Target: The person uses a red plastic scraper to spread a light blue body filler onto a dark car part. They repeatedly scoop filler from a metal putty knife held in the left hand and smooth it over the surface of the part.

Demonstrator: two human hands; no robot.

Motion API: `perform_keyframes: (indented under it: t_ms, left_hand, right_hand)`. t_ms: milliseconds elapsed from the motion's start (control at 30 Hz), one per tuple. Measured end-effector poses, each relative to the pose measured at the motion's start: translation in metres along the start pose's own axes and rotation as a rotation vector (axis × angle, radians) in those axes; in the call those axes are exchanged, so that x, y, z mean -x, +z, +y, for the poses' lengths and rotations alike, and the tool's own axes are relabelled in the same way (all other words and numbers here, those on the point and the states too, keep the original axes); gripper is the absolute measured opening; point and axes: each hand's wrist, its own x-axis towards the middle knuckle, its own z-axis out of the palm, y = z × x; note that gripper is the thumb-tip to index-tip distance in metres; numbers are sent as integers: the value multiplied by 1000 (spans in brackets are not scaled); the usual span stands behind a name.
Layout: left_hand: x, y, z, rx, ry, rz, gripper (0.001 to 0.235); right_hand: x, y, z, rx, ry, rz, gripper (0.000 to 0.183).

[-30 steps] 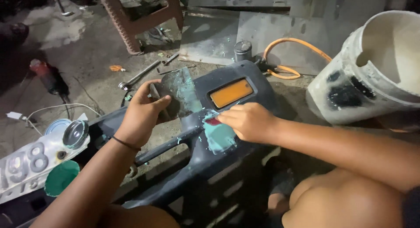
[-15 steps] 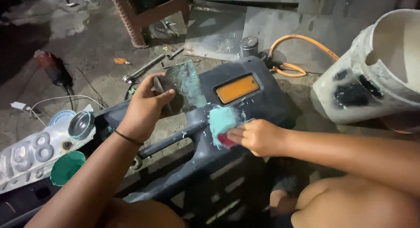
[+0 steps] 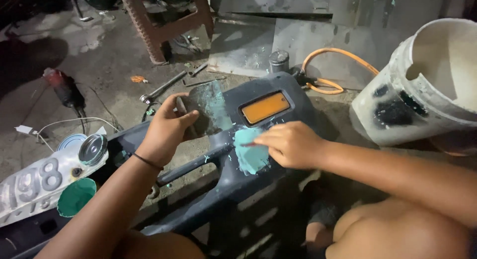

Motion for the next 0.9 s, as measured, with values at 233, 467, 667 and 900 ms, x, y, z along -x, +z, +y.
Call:
perform_keyframes:
  t_ms: [233,467,667,900]
  left_hand:
    - [-3,-6,-1,3,25,14,41]
    - [-8,-7,-4,-10,68,-8,40]
    - [-7,-4,-3,39,55,-23,39]
    - [-2,4,-3,65,25,-13,44]
  right_hand:
    - [-13,31,12,146,-183,154,21]
    - [12,59,-1,158,-449,190,29]
    - [20,26,-26,-60,-433,-83,27]
    - [-2,-31,-2,-431,149,-68,28]
